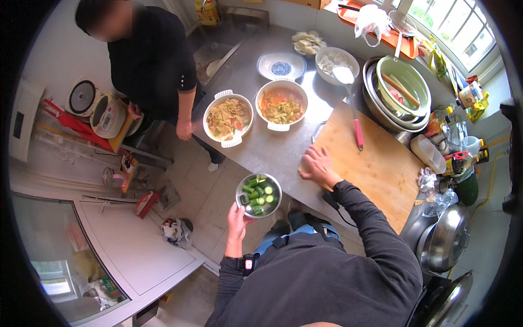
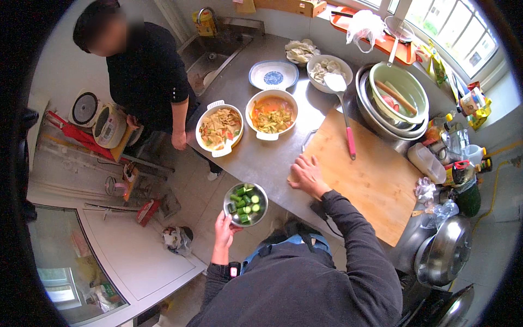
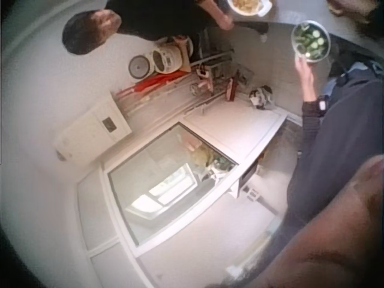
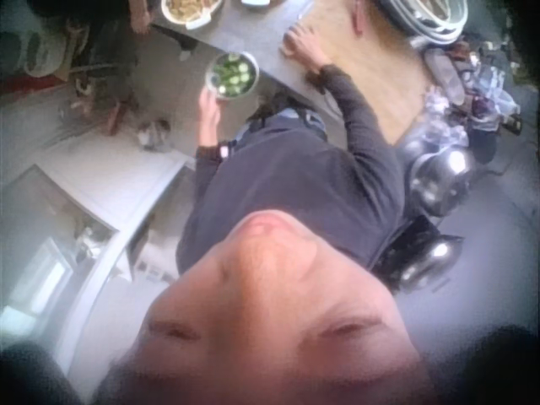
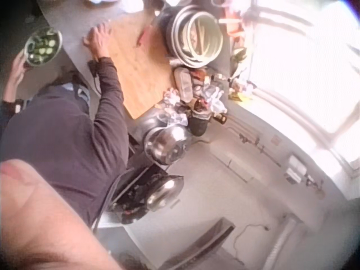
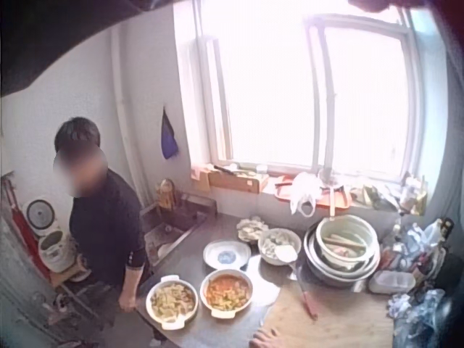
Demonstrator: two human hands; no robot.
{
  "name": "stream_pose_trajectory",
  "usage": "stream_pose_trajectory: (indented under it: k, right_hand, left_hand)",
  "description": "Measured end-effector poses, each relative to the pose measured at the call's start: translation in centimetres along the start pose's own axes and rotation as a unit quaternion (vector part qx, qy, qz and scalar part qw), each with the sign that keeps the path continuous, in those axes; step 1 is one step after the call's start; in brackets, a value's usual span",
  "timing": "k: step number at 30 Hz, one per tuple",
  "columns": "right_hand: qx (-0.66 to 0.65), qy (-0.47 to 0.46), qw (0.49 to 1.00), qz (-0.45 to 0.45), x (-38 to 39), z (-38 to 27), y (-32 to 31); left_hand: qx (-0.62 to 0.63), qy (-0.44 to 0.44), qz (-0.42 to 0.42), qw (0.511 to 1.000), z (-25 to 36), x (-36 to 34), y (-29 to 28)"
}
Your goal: The person stirs a dark liquid in a rice cooker, adds water from a jug, washes the lid, and then carries the pot to a table. They place the pot on the table and stir again before returning to the kitchen.
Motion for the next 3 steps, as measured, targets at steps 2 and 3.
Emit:
stream_pose_trajectory:
  k: [2, 3]
  right_hand:
    - [-0.005, 0.002, 1.0, 0.0, 1.5, 1.4, -0.5]
    - [-0.021, 0.017, 0.999, -0.031, 2.2, 2.1, -0.3]
  left_hand:
    - [-0.005, -0.007, -0.007, 1.0, -0.9, -1.9, 1.1]
    - [-0.006, -0.027, -0.008, 1.0, -1.5, -3.0, 1.6]
Point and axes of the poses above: each hand's wrist, its own x-axis away from the middle knuckle, its own y-axis out of the palm, z = x × y, the point moved 5 cm from there along -x, towards the middle knuckle, and after that the axes turned 6 degrees about -x, right-handed, at the moved point
